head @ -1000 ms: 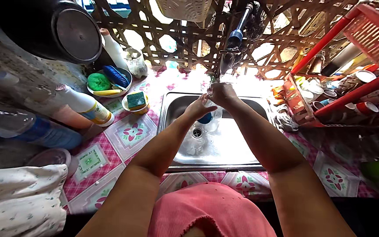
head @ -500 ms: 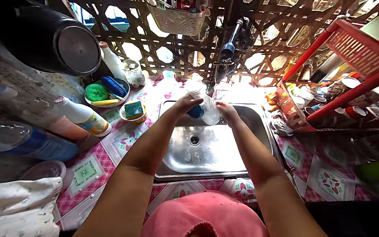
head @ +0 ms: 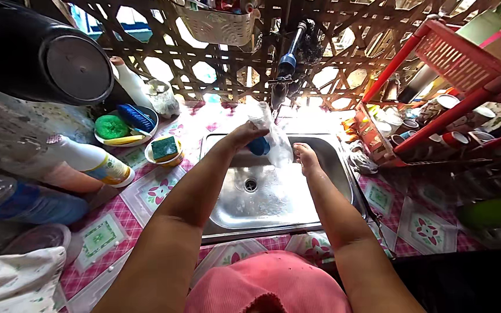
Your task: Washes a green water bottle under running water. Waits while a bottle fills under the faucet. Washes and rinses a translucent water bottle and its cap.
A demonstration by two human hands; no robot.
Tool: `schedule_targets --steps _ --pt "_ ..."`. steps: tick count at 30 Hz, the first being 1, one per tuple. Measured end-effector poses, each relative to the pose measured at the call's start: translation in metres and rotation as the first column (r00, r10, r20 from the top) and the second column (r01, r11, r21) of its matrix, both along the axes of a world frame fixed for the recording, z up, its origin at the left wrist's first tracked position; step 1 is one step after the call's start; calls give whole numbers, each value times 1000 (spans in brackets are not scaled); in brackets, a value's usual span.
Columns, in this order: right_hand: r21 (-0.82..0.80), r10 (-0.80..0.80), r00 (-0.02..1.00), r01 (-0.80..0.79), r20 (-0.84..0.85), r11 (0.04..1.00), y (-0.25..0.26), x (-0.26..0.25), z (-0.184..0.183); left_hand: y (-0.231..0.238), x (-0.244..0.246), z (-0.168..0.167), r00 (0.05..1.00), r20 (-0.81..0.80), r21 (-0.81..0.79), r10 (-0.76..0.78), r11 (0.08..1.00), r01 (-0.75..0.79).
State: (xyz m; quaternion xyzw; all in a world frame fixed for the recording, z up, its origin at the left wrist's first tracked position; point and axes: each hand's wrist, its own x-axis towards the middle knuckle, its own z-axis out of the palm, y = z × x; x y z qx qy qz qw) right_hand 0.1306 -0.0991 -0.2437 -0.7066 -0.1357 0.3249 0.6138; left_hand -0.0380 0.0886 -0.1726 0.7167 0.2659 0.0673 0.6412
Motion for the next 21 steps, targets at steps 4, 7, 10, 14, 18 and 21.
schedule_targets --steps 4,7,10,14,18,21 --pt "216 371 923 -384 98 898 0 8 27 -10 4 -2 973 -83 73 -215 973 221" --pt "214 550 808 -587 209 781 20 -4 54 -17 -3 4 952 -134 111 -275 950 290" --pt "124 651 717 -690 251 713 39 -18 70 -5 -11 -11 954 -103 138 -280 946 292" --pt "25 553 740 -607 382 794 65 -33 74 2 -26 -25 993 7 109 -121 987 119" --pt "-31 410 811 -438 417 898 82 -40 75 3 -45 -30 989 8 78 149 986 -149" --pt "-56 468 768 -496 436 866 81 -45 77 3 -65 -42 971 13 -4 239 971 -239"
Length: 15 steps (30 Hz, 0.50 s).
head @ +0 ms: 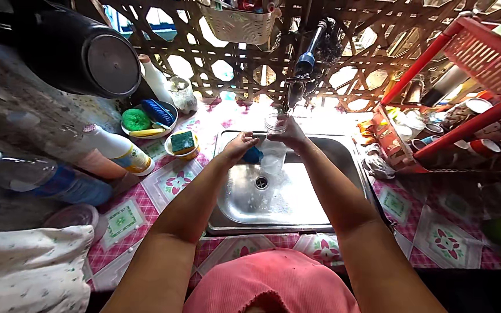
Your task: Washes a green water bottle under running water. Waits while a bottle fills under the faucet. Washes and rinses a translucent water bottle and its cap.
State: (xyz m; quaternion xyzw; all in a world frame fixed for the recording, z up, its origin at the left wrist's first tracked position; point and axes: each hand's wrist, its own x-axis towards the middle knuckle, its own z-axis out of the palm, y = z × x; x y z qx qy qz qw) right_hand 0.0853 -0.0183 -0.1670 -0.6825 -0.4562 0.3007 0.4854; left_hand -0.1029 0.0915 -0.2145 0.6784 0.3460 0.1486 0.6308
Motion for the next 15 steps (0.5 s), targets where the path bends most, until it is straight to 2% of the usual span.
schedule_targets --steps 2,5,8,10,12,15 --pt "47 15 998 -12 -55 999 -4 -2 -4 -1 -13 -11 999 -2 -42 51 998 -51" --pt "121 -168 970 190 -176 974 -8 -2 -20 -9 -27 -20 986 -50 -171 161 971 -167" --pt "125 -300 934 327 -193 937 -15 5 -36 -16 -35 -35 950 -35 -360 310 883 -301" --pt "177 -285 916 341 -281 923 -19 7 -39 -19 -37 -45 924 -32 -459 382 815 -353" --pt "255 -227 893 341 -388 905 -20 7 -40 -22 -36 -52 910 -39 -490 413 786 -378" --pt "297 -233 905 345 -355 890 -17 5 -34 -28 -32 -54 902 -45 -499 429 772 -393"
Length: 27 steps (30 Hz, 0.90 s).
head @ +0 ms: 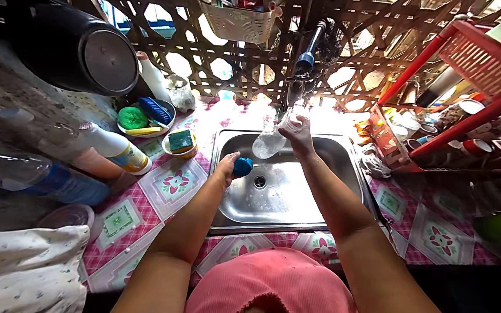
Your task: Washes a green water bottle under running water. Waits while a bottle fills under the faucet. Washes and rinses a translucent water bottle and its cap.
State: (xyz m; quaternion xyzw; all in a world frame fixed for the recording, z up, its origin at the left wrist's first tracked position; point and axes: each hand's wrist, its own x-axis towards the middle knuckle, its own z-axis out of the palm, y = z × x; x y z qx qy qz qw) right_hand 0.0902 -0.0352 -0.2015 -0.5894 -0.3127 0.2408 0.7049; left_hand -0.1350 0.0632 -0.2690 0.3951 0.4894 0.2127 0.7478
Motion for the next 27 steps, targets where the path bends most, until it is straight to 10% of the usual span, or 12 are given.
schedule_targets --steps 5,10,20,27 --pt "-284 -147 942 236 301 929 6 -2 21 -7 2 1 999 6 -3 -42 999 42" --pt "-405 196 908 -32 370 914 -4 0 40 -8 -1 -6 996 8 -25 -83 996 84" --pt "-345 238 872 -86 427 935 4 1 31 -16 4 -6 994 3 -15 -112 994 112" --pt "-813 749 332 114 574 572 5 -5 0 -13 -7 3 996 -4 29 -90 996 90"
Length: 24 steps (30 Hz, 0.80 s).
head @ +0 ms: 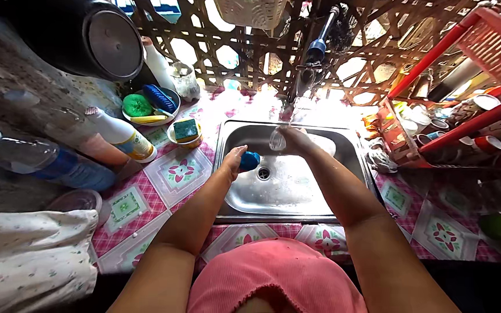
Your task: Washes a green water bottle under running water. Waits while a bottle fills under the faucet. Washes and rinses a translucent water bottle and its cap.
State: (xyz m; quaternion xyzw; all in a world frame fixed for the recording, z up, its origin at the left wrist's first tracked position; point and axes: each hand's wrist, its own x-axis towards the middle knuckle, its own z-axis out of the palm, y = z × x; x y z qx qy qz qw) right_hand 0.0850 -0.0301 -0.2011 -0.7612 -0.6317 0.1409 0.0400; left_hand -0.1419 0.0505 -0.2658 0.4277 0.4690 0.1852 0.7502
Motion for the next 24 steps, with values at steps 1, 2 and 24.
schedule_targets --steps 1,2,24 --pt "-89 32 994 -23 102 996 -4 -3 -5 1 -2 0 1000 1 0 11 1000 -11" --pt "-164 67 982 -38 177 986 -8 -5 -9 3 -2 1 1000 1 -1 21 1000 -21" --pt "19 -297 793 362 -532 932 -3 39 -35 -11 26 3 962 -56 83 -268 959 272"
